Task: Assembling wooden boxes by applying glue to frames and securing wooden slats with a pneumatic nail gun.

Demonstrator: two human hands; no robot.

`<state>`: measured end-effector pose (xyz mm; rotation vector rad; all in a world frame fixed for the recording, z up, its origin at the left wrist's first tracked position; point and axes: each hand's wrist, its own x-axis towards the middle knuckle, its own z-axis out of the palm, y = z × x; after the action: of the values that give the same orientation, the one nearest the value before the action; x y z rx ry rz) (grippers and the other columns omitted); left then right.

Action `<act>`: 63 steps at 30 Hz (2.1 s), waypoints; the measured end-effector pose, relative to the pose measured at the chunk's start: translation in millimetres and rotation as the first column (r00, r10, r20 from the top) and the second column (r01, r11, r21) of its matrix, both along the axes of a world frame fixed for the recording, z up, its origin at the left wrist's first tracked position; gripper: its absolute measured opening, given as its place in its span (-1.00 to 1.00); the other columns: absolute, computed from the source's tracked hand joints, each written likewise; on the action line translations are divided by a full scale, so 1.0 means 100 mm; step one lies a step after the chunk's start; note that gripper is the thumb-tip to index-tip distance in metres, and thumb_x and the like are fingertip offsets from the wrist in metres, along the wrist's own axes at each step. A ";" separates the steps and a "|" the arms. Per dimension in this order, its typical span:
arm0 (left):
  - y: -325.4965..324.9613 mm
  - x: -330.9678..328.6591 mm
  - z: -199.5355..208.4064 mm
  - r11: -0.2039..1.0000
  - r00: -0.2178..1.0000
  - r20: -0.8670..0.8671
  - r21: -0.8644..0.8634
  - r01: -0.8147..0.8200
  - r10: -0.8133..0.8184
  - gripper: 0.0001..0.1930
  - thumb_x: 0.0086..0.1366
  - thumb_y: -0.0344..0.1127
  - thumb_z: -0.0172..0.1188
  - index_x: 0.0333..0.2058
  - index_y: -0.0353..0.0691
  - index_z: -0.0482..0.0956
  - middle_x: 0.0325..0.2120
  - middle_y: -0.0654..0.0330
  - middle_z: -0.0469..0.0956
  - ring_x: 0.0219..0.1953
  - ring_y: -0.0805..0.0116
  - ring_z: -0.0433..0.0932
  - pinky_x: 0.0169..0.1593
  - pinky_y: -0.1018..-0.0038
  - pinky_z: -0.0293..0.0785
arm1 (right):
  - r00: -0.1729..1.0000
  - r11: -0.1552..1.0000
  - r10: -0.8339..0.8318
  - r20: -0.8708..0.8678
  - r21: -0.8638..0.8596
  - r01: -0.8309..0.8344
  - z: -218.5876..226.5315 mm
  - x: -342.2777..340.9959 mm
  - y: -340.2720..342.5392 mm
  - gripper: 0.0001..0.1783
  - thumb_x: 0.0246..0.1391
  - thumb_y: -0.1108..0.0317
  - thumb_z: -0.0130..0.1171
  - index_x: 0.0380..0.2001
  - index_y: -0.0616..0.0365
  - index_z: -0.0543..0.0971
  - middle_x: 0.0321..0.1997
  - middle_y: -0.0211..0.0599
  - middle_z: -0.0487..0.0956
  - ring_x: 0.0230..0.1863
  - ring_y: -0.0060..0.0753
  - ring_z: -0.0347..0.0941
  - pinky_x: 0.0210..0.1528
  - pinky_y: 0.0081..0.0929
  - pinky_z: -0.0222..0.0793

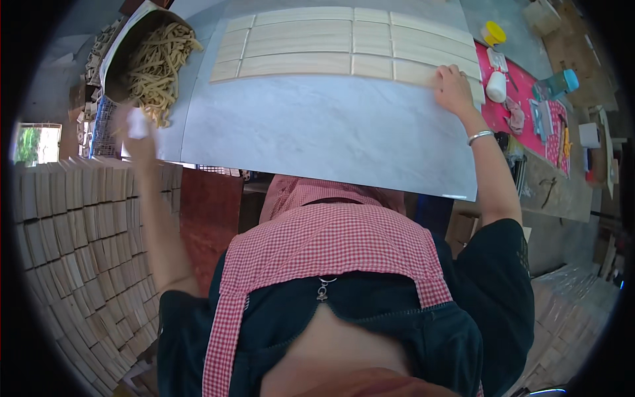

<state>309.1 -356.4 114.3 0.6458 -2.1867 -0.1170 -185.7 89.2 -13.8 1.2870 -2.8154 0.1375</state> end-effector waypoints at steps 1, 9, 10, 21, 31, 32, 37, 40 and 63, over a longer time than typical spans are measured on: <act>0.05 -0.22 -0.36 0.995 0.999 0.025 0.096 0.041 -0.043 -0.40 0.07 -0.62 0.18 0.15 -0.16 0.53 0.18 0.10 0.50 0.22 0.13 0.46 0.28 0.29 0.37 | 0.992 0.996 0.077 0.097 0.036 -0.081 0.04 0.00 -0.01 -0.60 -0.10 0.45 0.19 -0.09 0.09 0.54 0.02 -0.17 0.48 -0.03 0.06 0.43 0.04 -0.15 0.45; -0.15 -1.47 -0.91 0.998 0.772 0.632 0.036 0.053 -0.064 -0.26 0.12 -0.66 -0.01 0.34 -0.11 0.31 0.44 0.13 0.17 0.44 0.09 0.19 0.40 0.20 0.23 | 0.972 0.976 0.209 -0.109 -0.047 -0.215 0.12 0.10 0.29 -0.41 -0.11 0.47 0.23 0.10 0.06 0.45 0.08 -0.19 0.44 0.06 0.06 0.41 0.11 -0.15 0.41; -0.32 -1.47 -0.98 1.000 0.698 0.715 0.012 0.024 -0.025 -0.25 0.13 -0.66 -0.02 0.36 -0.10 0.27 0.45 0.14 0.16 0.46 0.10 0.17 0.41 0.20 0.22 | 0.975 0.977 0.211 -0.075 0.019 -0.210 0.18 0.05 0.27 -0.38 -0.11 0.47 0.23 0.12 0.06 0.44 0.09 -0.19 0.44 0.06 0.06 0.40 0.12 -0.15 0.41; -0.61 -1.32 -1.07 0.987 0.610 0.791 -0.128 0.095 0.044 -0.32 0.18 -0.66 0.00 0.31 -0.10 0.31 0.39 0.18 0.28 0.44 0.11 0.20 0.35 0.17 0.30 | 0.930 0.927 0.367 0.040 0.073 -0.369 0.38 -0.24 0.26 -0.55 -0.06 0.44 0.25 -0.03 0.11 0.48 0.07 -0.18 0.49 0.01 0.02 0.42 0.07 -0.20 0.41; -0.30 -1.12 -0.63 0.983 0.527 0.831 0.175 0.052 -0.176 -0.80 0.25 -0.45 0.05 -0.19 -0.23 0.59 -0.14 0.09 0.65 -0.06 -0.02 0.58 0.05 0.15 0.47 | 0.989 0.990 0.138 0.051 0.027 -0.140 0.72 0.29 0.47 -0.71 0.07 0.38 0.17 -0.10 0.14 0.50 -0.33 -0.12 0.60 -0.29 0.04 0.49 -0.17 -0.21 0.45; -0.20 -1.09 -0.63 0.972 0.540 0.812 0.225 0.060 -0.221 -0.82 0.27 -0.41 0.04 -0.23 -0.25 0.59 -0.19 0.09 0.66 -0.10 -0.03 0.58 0.03 0.16 0.48 | 0.991 0.991 0.132 0.001 -0.016 -0.132 0.68 0.29 0.49 -0.70 0.09 0.37 0.15 -0.09 0.14 0.50 -0.37 -0.12 0.60 -0.33 0.05 0.49 -0.21 -0.20 0.45; 0.34 -1.09 -0.80 0.950 0.536 0.785 0.257 0.176 -0.311 -0.83 0.25 -0.36 0.05 -0.27 -0.29 0.56 -0.26 0.02 0.68 -0.20 -0.09 0.61 -0.08 0.06 0.51 | 0.997 1.000 -0.013 0.078 0.014 0.012 0.59 0.79 0.19 -0.64 0.06 0.40 0.14 -0.03 0.11 0.53 -0.31 -0.05 0.64 -0.41 0.11 0.50 -0.31 -0.15 0.43; 0.47 -1.02 -0.68 0.947 0.513 0.797 0.288 0.143 -0.320 -0.78 0.24 -0.38 0.04 -0.19 -0.27 0.56 -0.21 0.00 0.68 -0.17 -0.10 0.61 -0.07 0.07 0.51 | 0.991 0.992 0.096 0.094 -0.087 -0.087 0.68 1.18 0.01 -0.67 0.04 0.43 0.14 -0.07 0.10 0.58 -0.47 -0.14 0.57 -0.52 0.00 0.42 -0.38 -0.19 0.37; 0.79 -1.26 -1.05 0.513 0.897 0.219 0.858 0.011 -0.385 -0.44 0.10 -0.45 0.05 0.16 -0.09 0.47 0.02 0.07 0.59 -0.19 0.20 0.55 -0.15 0.32 0.56 | 0.807 0.752 0.577 -0.124 -0.304 -0.585 0.55 2.21 -1.06 -0.79 0.01 0.26 0.42 -0.40 0.13 0.63 -0.49 -0.36 0.47 -0.39 -0.28 0.43 -0.33 -0.41 0.37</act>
<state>183.5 -277.1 9.6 0.9873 -2.5122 -1.3834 34.9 -17.2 41.3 1.9901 -2.1278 0.5796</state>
